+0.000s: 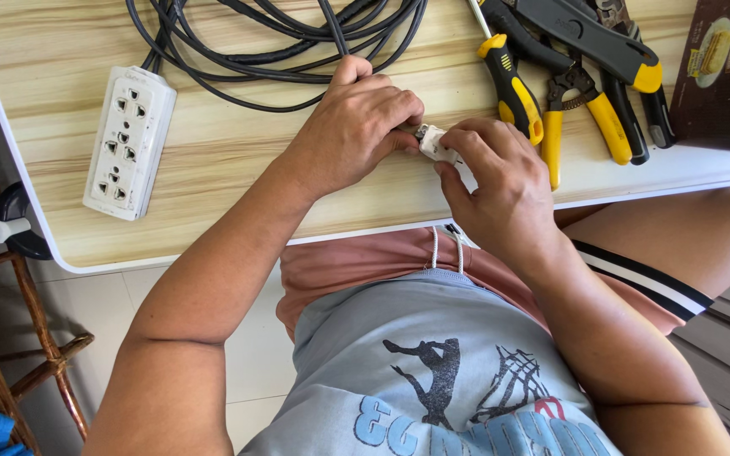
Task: The person disassembles a white power strip and a wall socket using a screwdriver and pliers. They strip and connect wires to terminals, tighten screws, and reassemble the components on a wooden table.
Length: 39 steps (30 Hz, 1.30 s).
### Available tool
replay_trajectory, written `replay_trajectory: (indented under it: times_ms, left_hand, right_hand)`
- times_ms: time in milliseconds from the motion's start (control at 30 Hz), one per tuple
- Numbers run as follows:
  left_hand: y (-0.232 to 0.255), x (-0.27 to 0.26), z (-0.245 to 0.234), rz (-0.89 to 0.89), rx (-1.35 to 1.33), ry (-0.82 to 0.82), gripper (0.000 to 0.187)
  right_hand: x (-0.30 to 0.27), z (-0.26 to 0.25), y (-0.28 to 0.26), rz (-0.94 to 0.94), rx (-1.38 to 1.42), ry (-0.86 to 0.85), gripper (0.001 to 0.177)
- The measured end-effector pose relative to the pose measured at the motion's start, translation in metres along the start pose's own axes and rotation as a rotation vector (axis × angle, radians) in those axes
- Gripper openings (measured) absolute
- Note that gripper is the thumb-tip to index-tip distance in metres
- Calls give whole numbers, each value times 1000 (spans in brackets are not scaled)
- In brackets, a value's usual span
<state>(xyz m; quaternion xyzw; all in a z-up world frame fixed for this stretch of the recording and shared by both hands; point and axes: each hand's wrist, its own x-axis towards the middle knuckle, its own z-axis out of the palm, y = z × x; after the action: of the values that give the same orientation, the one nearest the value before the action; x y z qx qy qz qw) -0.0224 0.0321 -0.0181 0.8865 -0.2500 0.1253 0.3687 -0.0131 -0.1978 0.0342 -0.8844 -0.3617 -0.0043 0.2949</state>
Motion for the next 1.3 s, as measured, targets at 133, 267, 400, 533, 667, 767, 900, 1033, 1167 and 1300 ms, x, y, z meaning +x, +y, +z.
replay_trajectory:
  times_ms: [133,267,400,533,667,767,900,1033,1167,1300]
  left_hand:
    - [-2,-1,1,19,-6,2,23]
    - [-4,-2,1,58,4,8,18]
    - [-3,-2,4,38,23,13,17]
    - [-2,1,8,42,94,25,16]
    - [-1,2,7,66,112,13,17]
    - [0,3,1,96,49,4,15]
    - [-1,4,-3,138,-11,4,21]
    - [0,5,3,119,59,-4,15]
    - [2,5,4,111,46,-2,14]
    - [4,6,-1,100,-43,-11,20]
  right_hand:
    - [-1,5,1,-1,-30,6,29]
    - [-2,7,2,-5,-52,10,29]
    - [-1,6,1,-41,-96,11,28]
    - [0,5,-1,-78,-136,0,27]
    - [-2,7,-3,-82,-118,-3,29]
    - [-2,5,1,-100,-111,-20,31]
    - [-2,2,11,-125,-109,-31,30]
    - [-2,-2,17,-108,-82,-43,27]
    - [-4,0,16,-90,-85,-43,25]
    - [-5,-1,16,-74,-63,-50,23]
